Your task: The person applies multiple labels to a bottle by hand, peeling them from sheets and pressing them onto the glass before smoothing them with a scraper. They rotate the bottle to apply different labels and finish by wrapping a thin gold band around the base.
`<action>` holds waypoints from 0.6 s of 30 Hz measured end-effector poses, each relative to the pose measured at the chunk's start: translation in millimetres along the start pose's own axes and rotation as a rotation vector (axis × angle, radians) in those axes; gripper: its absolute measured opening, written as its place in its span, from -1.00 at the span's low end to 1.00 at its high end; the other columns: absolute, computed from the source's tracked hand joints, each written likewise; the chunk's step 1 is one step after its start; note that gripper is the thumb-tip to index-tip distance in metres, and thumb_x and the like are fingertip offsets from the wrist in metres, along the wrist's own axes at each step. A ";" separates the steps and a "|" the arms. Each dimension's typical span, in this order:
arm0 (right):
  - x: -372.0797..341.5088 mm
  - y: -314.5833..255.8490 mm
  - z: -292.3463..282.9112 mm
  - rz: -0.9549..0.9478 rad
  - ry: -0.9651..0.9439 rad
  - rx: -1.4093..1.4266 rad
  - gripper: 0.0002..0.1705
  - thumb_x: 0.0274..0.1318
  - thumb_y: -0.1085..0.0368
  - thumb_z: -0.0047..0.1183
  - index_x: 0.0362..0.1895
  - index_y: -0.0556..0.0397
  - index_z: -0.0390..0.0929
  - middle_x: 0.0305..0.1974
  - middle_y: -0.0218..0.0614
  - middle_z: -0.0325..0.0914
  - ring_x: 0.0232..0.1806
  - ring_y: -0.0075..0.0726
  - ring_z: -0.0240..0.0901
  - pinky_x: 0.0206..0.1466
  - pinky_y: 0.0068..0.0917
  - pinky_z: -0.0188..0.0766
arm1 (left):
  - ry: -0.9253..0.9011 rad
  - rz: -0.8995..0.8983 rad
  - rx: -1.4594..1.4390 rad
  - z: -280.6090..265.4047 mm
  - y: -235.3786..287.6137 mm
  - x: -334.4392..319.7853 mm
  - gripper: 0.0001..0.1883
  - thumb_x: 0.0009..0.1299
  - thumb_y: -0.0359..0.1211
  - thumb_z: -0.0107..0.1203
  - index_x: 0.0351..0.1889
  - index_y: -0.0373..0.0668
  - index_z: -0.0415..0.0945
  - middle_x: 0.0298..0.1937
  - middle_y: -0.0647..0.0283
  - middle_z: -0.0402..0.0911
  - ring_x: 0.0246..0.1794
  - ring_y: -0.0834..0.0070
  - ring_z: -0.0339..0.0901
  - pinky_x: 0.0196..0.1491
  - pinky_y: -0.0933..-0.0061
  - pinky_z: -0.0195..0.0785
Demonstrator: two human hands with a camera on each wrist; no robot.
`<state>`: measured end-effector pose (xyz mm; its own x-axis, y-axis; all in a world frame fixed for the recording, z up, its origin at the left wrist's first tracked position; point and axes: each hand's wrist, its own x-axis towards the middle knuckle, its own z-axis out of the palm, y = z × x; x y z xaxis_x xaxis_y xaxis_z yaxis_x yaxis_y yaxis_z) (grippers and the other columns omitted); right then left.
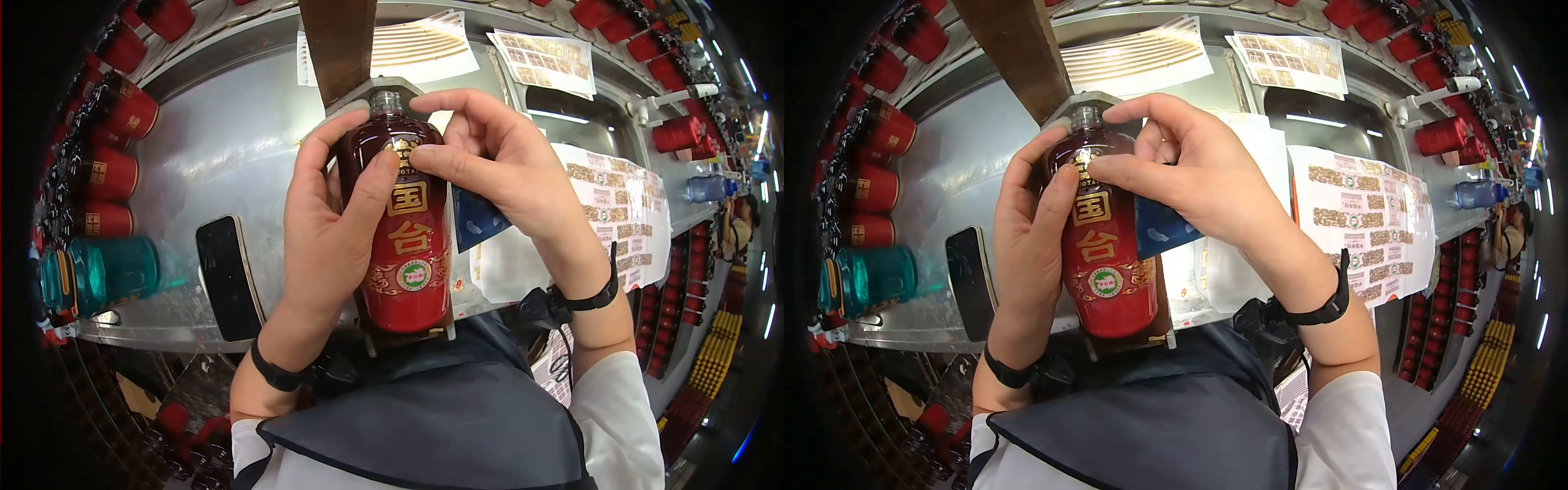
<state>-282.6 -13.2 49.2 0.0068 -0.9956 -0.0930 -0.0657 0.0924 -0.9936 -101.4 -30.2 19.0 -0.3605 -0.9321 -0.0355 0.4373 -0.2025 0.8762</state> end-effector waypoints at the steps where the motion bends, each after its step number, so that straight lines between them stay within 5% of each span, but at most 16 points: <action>1: 0.1 0.5 -0.4 -0.005 -0.003 -0.001 -0.50 0.09 0.30 0.40 0.09 0.19 0.55 -0.51 -0.74 0.33 -0.50 -0.88 0.15 -0.44 -0.80 0.07 | 0.004 -0.001 0.000 0.1 0.2 -0.1 -0.56 0.55 -0.45 0.08 0.33 -0.29 0.23 0.14 0.09 0.56 0.09 0.53 0.55 0.12 0.52 0.48; 15: 1.9 0.0 -4.6 0.005 -0.029 -0.032 -0.51 0.13 0.29 0.37 0.12 0.16 0.57 -0.50 -0.73 0.36 -0.48 -0.84 0.20 -0.42 -0.79 0.13 | -0.013 0.004 -0.021 0.8 -0.7 -1.0 -0.55 0.54 -0.48 0.07 0.34 -0.28 0.21 0.14 0.10 0.55 0.11 0.53 0.54 0.14 0.50 0.47; 18: 9.8 -1.5 -18.6 -0.041 0.056 0.020 -0.64 0.40 0.13 0.08 0.04 0.15 0.63 -0.40 -0.57 0.53 -0.37 -0.76 0.43 -0.30 -0.75 0.33 | -0.004 -0.022 -0.017 1.8 1.2 -1.1 -0.53 0.51 -0.50 0.10 0.33 -0.27 0.20 0.13 0.13 0.55 0.10 0.54 0.53 0.15 0.50 0.46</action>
<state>-300.9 -23.3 50.9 -0.0473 -0.9977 -0.0490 -0.0461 0.0511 -0.9976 -101.9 -28.9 20.9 -0.3737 -0.9261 -0.0522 0.4431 -0.2277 0.8670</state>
